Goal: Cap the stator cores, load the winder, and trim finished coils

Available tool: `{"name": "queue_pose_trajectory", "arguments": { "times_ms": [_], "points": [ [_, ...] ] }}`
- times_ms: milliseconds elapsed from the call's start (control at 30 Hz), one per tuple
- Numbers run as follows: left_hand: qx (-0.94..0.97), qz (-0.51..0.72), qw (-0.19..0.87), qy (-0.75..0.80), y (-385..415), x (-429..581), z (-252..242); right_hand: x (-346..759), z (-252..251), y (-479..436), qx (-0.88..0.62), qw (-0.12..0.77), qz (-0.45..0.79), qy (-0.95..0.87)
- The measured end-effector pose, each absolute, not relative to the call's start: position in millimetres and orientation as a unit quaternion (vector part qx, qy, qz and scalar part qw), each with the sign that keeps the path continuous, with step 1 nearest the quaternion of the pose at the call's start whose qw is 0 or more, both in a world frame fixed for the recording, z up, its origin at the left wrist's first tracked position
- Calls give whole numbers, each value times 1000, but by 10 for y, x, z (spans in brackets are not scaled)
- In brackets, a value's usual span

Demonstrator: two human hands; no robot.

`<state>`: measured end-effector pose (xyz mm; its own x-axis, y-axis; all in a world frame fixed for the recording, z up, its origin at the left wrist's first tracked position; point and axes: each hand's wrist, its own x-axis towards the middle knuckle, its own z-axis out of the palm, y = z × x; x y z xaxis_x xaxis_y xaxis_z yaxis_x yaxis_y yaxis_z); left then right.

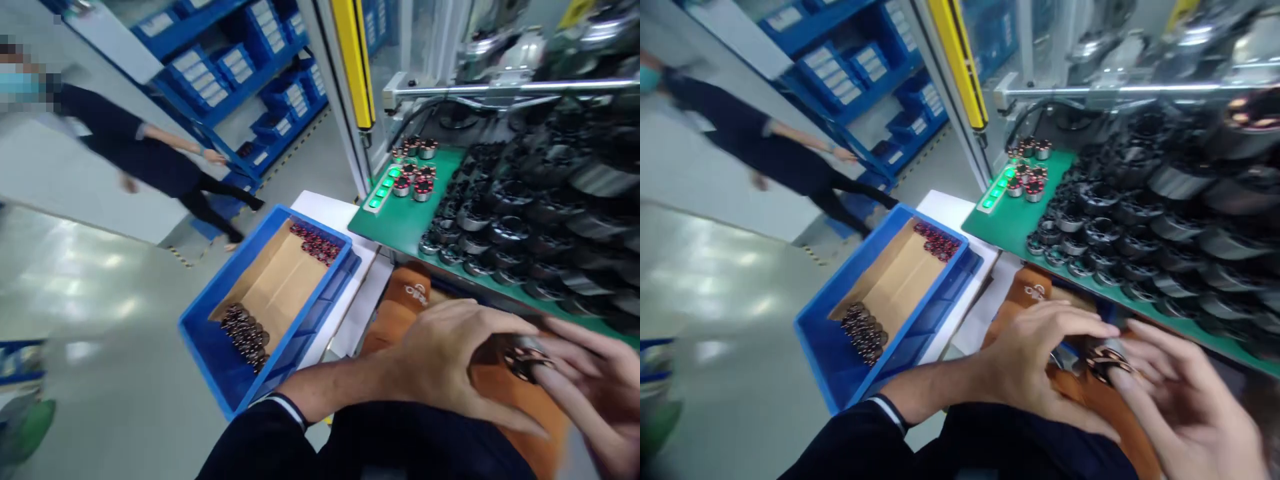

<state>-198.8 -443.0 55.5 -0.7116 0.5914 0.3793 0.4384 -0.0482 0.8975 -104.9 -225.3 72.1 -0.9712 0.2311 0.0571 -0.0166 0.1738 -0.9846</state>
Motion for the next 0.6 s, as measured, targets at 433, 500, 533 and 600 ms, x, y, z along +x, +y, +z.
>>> {"name": "queue_pose_trajectory", "arguments": {
  "times_ms": [433,500,533,600],
  "points": [
    [377,567,-78,728,-4526,-1787,777,-1068,1079,-2417,-12,116,588,-800],
    [398,553,-83,727,-4513,-1790,793,-1067,1072,-2354,-8,146,585,-798],
    [399,548,-81,731,-4503,-1797,810,-1069,1066,-2315,-28,160,592,-789],
    [378,553,-93,737,-4479,-1815,851,-1062,1042,-2242,-106,208,615,-753]
  ]
}}
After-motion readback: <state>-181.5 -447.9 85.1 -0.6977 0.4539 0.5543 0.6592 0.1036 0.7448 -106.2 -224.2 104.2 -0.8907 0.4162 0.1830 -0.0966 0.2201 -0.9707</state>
